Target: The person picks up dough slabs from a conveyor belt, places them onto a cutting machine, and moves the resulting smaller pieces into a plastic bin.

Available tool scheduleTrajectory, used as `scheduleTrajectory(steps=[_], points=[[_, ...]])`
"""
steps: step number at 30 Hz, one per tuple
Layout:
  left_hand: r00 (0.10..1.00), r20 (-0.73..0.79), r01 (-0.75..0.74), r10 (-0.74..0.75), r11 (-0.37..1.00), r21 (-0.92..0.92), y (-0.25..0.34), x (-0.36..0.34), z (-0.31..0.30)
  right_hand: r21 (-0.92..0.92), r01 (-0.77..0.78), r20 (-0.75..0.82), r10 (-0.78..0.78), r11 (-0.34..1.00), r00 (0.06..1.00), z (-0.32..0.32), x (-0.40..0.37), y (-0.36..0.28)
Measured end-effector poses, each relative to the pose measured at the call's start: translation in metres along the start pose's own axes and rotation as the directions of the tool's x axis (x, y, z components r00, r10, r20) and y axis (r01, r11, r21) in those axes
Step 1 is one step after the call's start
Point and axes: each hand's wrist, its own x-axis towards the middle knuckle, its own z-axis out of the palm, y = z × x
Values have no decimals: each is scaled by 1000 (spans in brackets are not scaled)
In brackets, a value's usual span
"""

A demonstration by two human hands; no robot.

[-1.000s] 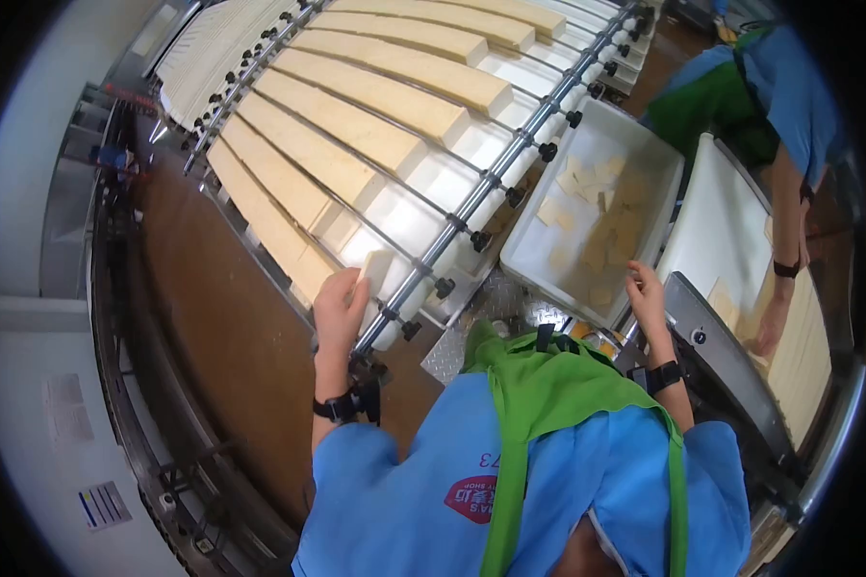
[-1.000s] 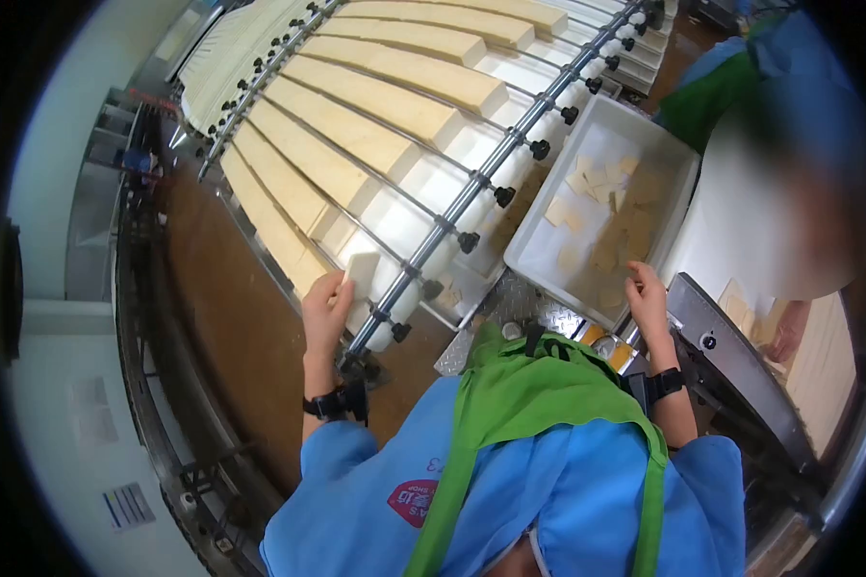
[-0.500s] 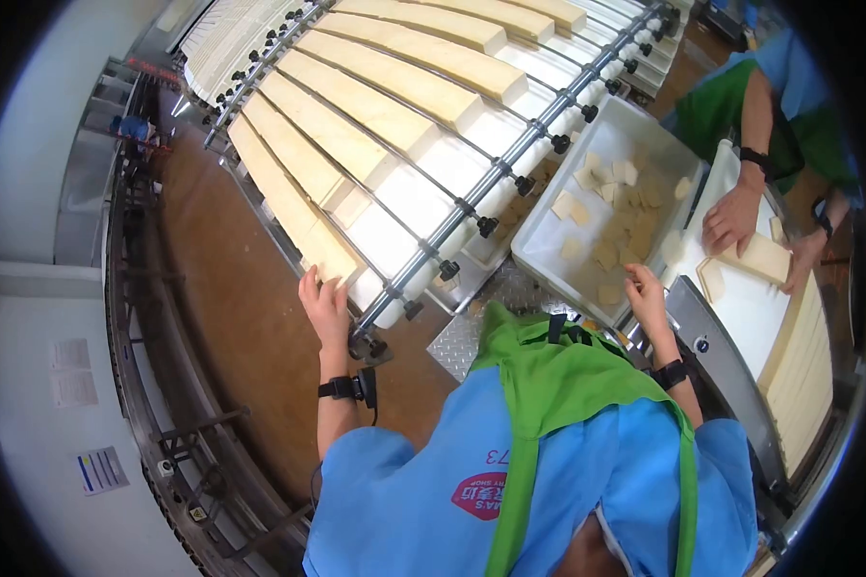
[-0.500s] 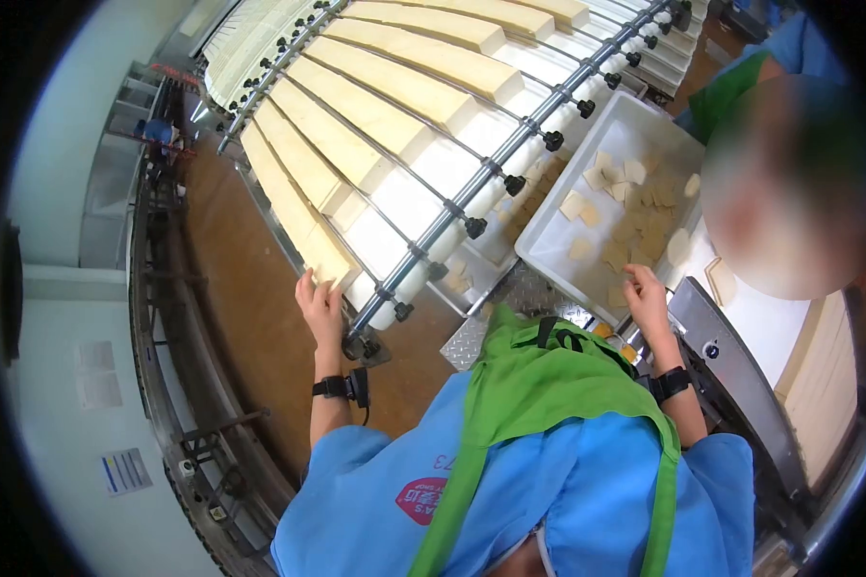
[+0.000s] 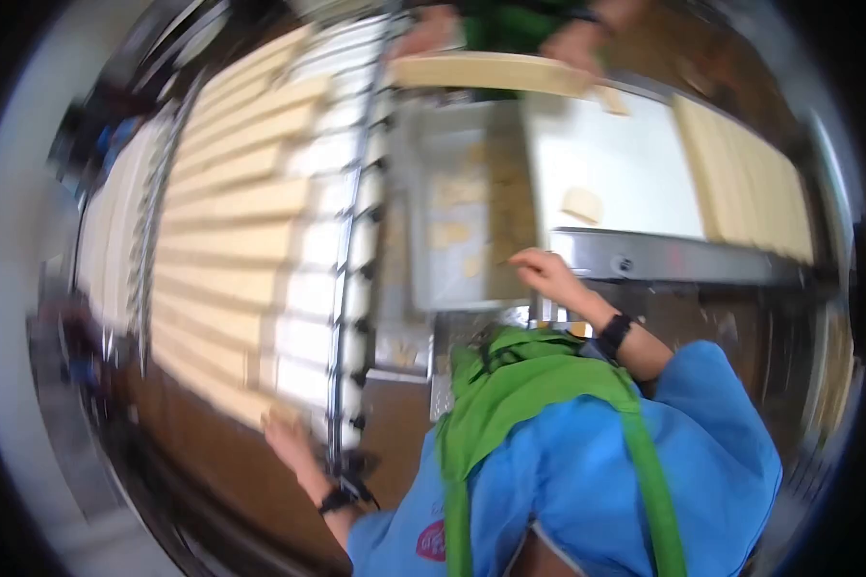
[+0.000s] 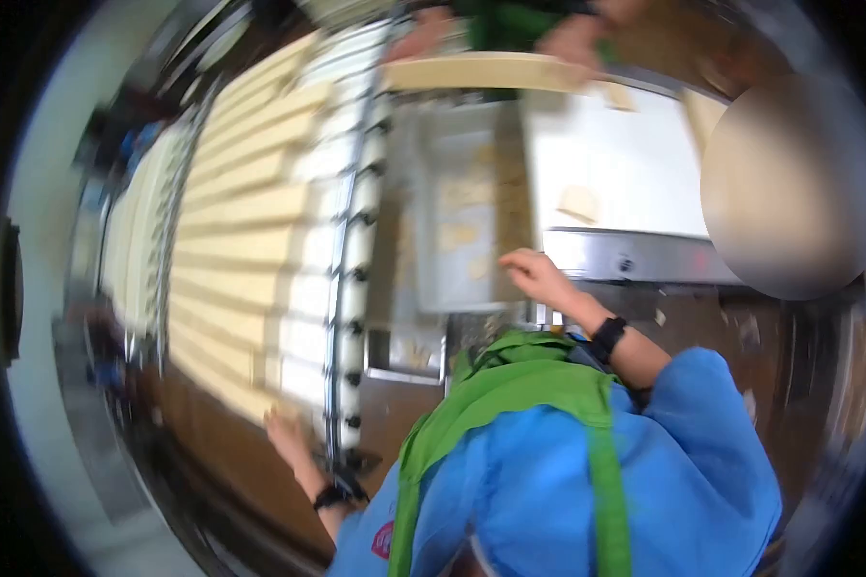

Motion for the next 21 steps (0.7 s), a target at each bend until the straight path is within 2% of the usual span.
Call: scheduleTrajectory(steps=[1,2,3,5,6,7,9,11,13,14,15,17,18,21], points=[[998,47,36,-32,997,-73,22,7,-14,24,-23,-58,25,999,998,-10,-4,-5],[999,-8,-51,51,986,-160,40,13,-16,118,-47,-121,62,992,991,-20,-9,-2],[991,-67,-129,116,961,-244,53,22,-12,105,-87,-177,105,991,979,-32,-13,3],[963,-87,-269,255,930,-251,78,48,2,69,-74,-366,94,995,926,-59,-24,15],[958,-66,-288,281,922,-260,115,51,-8,52,-60,-469,77,997,880,-76,-30,17],[924,-88,-379,371,869,-317,140,59,-4,12,-83,-570,75,996,818,-93,-38,21],[842,-143,-528,520,742,-413,187,73,4,97,-138,-749,164,986,642,-126,-57,41],[731,-216,-659,647,588,-468,247,80,10,40,-172,-898,111,984,425,-160,-81,70],[602,-254,-760,757,447,-471,315,78,10,-11,-396,-954,109,918,279,-193,-106,87],[551,-257,-767,794,360,-531,348,76,15,29,-511,-940,198,859,279,-208,-119,92],[500,-261,-761,826,275,-587,383,73,20,-26,-613,-951,170,790,259,-221,-129,104],[385,-286,-793,878,156,-588,456,60,29,-125,-782,-963,115,611,244,-242,-139,136],[338,-299,-788,892,95,-609,493,52,36,-74,-797,-944,215,600,250,-254,-141,143],[251,-308,-684,918,-57,-728,609,23,57,-78,-832,-884,347,549,312,-276,-130,145]])
